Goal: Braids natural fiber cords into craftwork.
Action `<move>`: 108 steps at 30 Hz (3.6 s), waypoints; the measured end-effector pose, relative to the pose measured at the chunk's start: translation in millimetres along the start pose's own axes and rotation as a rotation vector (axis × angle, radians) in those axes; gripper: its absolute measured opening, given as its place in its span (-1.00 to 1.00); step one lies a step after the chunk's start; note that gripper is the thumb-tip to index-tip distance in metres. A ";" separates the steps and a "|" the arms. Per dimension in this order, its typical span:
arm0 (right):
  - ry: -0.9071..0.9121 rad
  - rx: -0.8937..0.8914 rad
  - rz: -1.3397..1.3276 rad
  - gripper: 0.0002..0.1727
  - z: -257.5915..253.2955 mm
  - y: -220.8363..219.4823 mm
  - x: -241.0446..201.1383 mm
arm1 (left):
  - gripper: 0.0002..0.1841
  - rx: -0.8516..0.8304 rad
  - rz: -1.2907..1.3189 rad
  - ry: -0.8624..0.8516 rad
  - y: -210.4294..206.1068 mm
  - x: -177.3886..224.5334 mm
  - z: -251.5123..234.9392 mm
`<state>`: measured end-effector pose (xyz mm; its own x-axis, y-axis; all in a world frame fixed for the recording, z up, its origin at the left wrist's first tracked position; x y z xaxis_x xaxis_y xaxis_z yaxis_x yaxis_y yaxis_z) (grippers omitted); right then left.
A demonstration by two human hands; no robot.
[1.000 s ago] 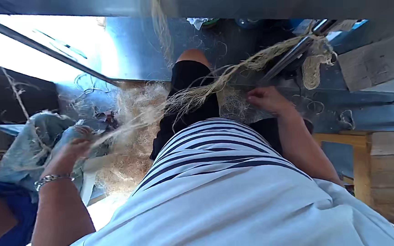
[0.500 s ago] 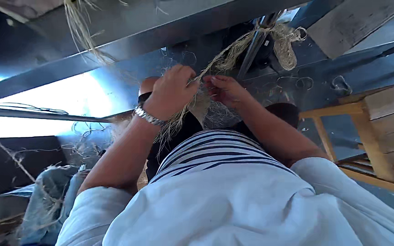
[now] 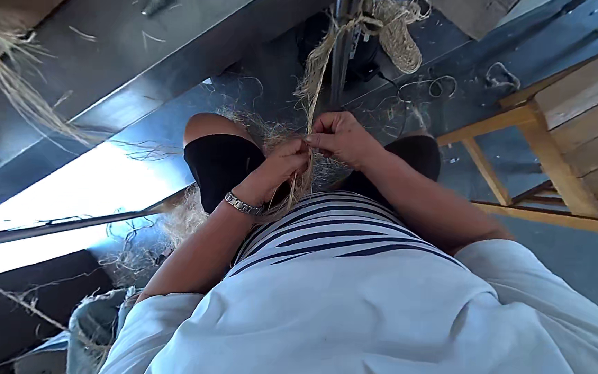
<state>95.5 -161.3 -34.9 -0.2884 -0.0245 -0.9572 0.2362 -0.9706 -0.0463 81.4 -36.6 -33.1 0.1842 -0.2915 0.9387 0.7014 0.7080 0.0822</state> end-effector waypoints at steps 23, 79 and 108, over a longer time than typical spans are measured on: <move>-0.055 0.413 -0.179 -0.33 -104.9 74.1 24.8 | -0.76 -0.092 0.315 -0.050 -21.4 -8.8 0.8; 0.023 0.208 -0.531 -0.83 -76.0 63.6 -22.4 | -0.84 0.045 -0.174 -0.218 19.2 46.2 -76.7; 0.527 0.738 0.413 -0.77 -49.0 118.4 -74.9 | -0.69 -0.075 -0.803 -0.572 13.5 77.9 -136.8</move>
<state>190.5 -262.7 17.2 0.1774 -0.4585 -0.8708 -0.4629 -0.8197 0.3373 199.4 -137.8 -4.7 -0.7123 -0.2990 0.6351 0.5175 0.3876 0.7629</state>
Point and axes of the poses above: each hand's wrist, its own z-axis away from the middle knuckle, its own y-axis out of the back of the hand, x = y × z, the point moved 8 cm from there along -z, towards the middle knuckle, and after that the axes turned 6 degrees about -y, right-handed, at the moved point
